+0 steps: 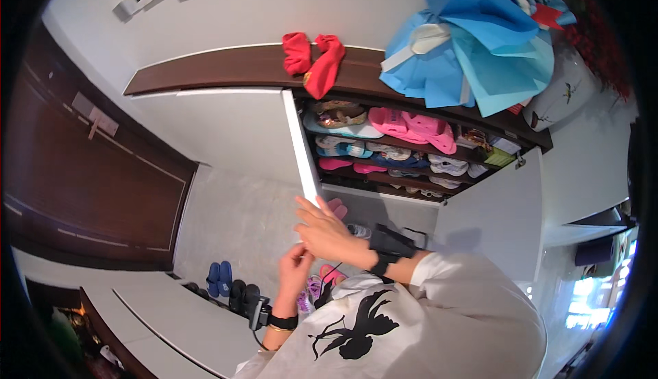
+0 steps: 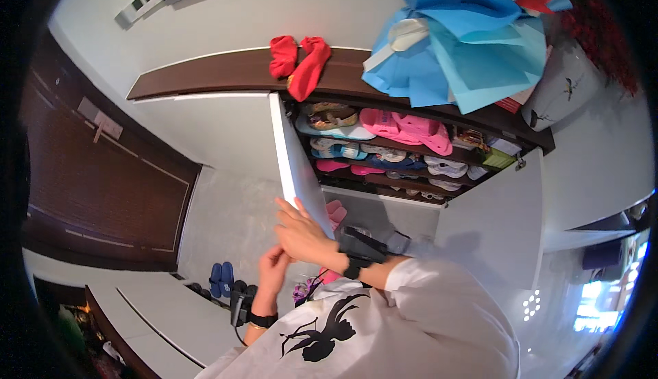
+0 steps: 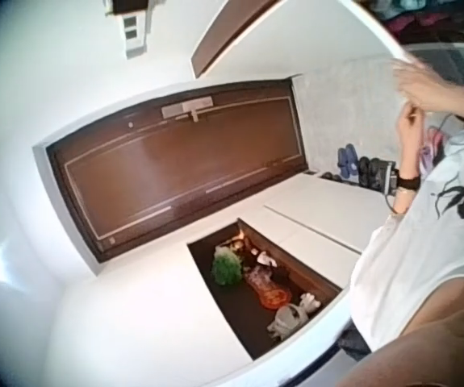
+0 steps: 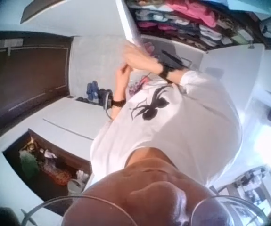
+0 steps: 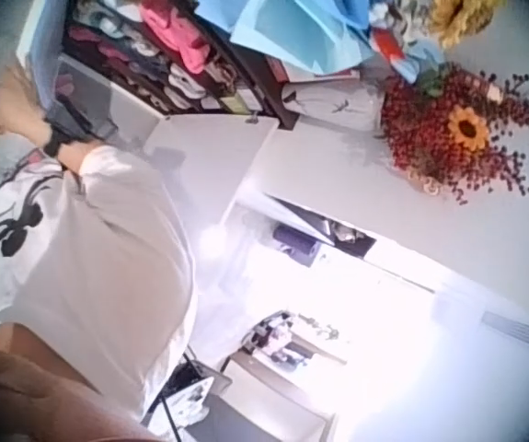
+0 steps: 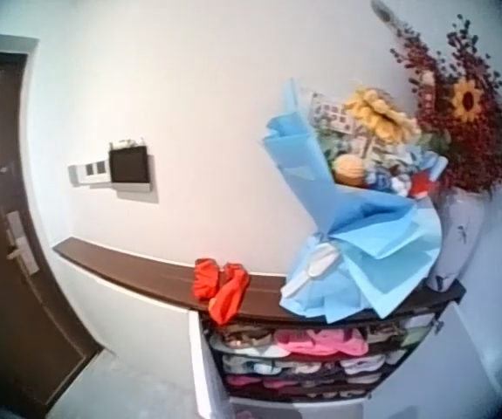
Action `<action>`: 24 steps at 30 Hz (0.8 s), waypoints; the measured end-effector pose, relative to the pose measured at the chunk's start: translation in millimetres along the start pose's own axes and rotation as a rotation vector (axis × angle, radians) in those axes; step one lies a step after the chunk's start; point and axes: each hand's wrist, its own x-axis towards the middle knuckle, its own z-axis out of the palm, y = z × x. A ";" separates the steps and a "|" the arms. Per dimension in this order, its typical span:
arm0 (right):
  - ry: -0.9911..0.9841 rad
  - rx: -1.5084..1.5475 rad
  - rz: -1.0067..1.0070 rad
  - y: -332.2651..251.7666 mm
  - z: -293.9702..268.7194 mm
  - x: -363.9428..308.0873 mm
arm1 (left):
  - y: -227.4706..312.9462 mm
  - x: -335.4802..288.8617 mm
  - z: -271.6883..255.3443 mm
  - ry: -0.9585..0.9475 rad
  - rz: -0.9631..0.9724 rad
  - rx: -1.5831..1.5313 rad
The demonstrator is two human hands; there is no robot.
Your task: The recorder organizes various shoes on the floor and places them into a shoe cabinet, then walks to a sofa and handles some clothes.
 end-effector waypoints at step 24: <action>1.398 1.121 1.513 78.7 -37.1 -551.0 | -12.8 123.7 271.2 -0.207 0.019 0.112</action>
